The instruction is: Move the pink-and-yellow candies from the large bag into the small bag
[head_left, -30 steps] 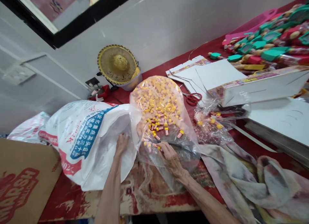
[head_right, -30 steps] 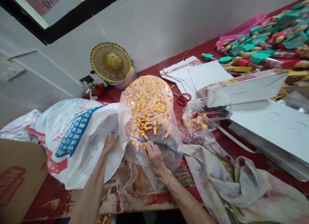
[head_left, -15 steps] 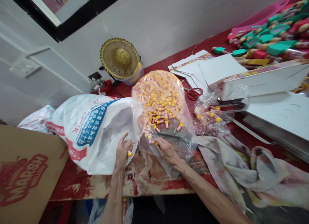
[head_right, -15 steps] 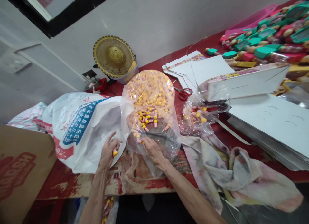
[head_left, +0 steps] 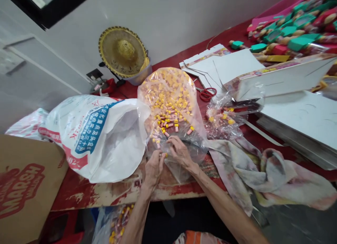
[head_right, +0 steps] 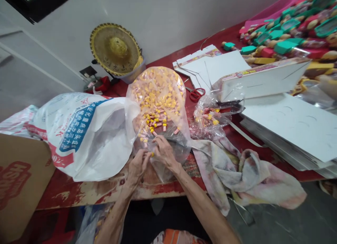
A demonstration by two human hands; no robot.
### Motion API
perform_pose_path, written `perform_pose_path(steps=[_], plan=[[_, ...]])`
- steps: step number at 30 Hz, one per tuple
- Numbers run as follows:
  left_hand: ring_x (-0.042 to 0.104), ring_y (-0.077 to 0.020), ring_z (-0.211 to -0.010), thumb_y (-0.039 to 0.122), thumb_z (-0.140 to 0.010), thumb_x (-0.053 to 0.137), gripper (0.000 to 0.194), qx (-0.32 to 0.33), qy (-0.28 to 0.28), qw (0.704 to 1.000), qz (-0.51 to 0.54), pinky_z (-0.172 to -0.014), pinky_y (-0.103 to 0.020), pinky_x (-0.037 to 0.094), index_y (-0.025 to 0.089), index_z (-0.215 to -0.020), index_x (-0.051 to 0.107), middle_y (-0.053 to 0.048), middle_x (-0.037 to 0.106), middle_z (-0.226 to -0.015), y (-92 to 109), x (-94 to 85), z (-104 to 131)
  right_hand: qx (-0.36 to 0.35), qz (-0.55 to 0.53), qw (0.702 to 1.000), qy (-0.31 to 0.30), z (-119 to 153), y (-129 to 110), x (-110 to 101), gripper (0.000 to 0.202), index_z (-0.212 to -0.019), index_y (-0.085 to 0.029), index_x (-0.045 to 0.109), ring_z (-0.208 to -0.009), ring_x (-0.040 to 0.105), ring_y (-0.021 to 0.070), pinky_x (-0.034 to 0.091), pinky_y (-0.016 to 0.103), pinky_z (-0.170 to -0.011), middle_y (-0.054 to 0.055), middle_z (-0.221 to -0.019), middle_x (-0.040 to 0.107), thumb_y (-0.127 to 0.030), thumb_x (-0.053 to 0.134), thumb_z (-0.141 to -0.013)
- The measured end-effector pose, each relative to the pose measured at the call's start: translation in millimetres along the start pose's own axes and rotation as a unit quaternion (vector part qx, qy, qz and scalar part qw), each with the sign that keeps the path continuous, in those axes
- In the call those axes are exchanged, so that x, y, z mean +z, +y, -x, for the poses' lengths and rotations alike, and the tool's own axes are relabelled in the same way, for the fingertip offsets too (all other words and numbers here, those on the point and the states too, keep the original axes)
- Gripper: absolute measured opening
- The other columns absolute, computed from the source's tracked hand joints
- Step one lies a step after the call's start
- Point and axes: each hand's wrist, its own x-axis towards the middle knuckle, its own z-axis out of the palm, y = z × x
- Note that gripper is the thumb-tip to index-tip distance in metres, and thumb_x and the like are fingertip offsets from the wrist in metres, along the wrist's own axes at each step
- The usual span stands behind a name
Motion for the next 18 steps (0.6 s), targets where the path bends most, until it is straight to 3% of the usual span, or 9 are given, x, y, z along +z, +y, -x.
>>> perform_pose_path(steps=[4,8,11,15,18], plan=[[0.068,-0.0203,-0.084,0.034,-0.095,0.056,0.01,0.014,-0.061,0.997,-0.053,-0.073,-0.027,0.05,0.025,-0.091,0.058,-0.005,0.071,-0.09,8,1.6,-12,0.064,0.028,0.993,0.098,-3,14,-2,0.028,-0.1,-0.021,0.065,-0.098,0.067,0.0224,0.054,0.035,-0.094,0.01,-0.102,0.07,-0.015,0.039,-0.094],[0.067,-0.0181,-0.076,0.042,-0.094,0.057,0.019,-0.036,-0.077,0.995,0.06,-0.072,-0.027,0.052,0.023,-0.091,0.058,-0.001,0.069,-0.081,0,-10.5,-22,0.045,0.034,0.993,0.099,-2,18,1,0.027,-0.098,-0.021,0.065,-0.095,0.067,0.0225,0.053,0.034,-0.09,0.009,-0.099,0.07,-0.015,0.038,-0.094],[0.069,-0.0189,-0.076,0.051,-0.091,0.06,0.029,-0.077,-0.039,0.989,0.124,-0.072,-0.029,0.055,0.022,-0.092,0.061,-0.001,0.071,-0.082,-7,-15.6,-17,0.037,0.051,0.994,0.089,-2,18,1,0.028,-0.099,-0.021,0.065,-0.096,0.066,0.0221,0.053,0.033,-0.089,0.009,-0.101,0.069,-0.013,0.038,-0.094],[0.071,-0.0205,-0.079,0.045,-0.094,0.059,0.022,-0.071,0.067,0.994,0.041,-0.074,-0.03,0.054,0.024,-0.096,0.063,-0.003,0.074,-0.086,-6,-7.5,2,0.038,0.077,0.995,0.056,-1,17,0,0.029,-0.103,-0.021,0.065,-0.098,0.067,0.0216,0.053,0.032,-0.09,0.009,-0.103,0.068,-0.012,0.039,-0.095],[0.071,-0.0208,-0.076,0.035,-0.092,0.06,0.01,-0.057,0.033,0.997,-0.051,-0.069,-0.027,0.048,0.025,-0.089,0.06,-0.003,0.073,-0.081,-1,1.0,7,0.029,0.094,0.994,0.052,2,17,1,0.03,-0.105,-0.021,0.065,-0.097,0.067,0.0216,0.054,0.032,-0.089,0.01,-0.104,0.067,-0.013,0.038,-0.098]])
